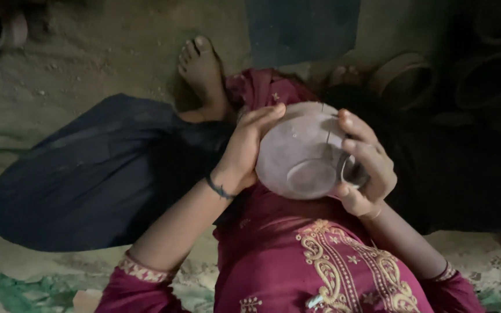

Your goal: The person picks up a clay pot and uses a small metal tool to scrape and smooth the interior and exterior surfaces. They rotate the pot repeatedly while refining the shape before setting it back down.

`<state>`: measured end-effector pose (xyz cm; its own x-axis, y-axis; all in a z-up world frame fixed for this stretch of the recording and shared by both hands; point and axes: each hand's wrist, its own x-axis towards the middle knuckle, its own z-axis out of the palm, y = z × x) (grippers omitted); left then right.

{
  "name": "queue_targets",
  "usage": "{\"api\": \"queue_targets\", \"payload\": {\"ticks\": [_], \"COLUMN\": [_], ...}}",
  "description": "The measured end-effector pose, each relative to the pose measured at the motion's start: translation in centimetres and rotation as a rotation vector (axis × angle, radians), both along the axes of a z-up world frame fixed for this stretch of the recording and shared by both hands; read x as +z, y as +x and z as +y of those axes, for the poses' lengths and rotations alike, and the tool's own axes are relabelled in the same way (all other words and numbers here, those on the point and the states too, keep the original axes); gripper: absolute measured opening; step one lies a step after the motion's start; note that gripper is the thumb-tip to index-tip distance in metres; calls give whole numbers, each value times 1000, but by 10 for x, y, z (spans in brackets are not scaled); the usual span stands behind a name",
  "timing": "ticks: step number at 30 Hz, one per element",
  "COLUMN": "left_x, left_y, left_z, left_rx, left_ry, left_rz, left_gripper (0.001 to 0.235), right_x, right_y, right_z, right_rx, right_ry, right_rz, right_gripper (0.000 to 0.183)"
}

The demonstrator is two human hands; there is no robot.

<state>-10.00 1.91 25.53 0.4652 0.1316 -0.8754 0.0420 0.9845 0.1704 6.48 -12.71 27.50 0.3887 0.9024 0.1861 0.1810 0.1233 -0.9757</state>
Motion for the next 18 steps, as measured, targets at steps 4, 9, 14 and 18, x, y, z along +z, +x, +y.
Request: {"api": "queue_targets", "payload": {"ticks": [4,9,14,18], "left_x": [1,11,17,28], "left_y": [-22,-26,-29,-25], "left_z": [-11,-16,-19,-11], "left_rx": [-133,-269,-313,-354], "left_ry": [78,184,188,262], "left_rz": [-109,-73,-82,-85], "left_gripper": [31,33,37,39], "right_x": [-11,-8,4,8], "right_y": [-15,-23,-22,-20], "right_z": [-11,-27,-34,-33], "right_rx": [117,171,190,244], "right_ry": [145,54,33,20], "right_rz": [-14,11,-21,-64], "right_gripper": [49,49,45,46]}}
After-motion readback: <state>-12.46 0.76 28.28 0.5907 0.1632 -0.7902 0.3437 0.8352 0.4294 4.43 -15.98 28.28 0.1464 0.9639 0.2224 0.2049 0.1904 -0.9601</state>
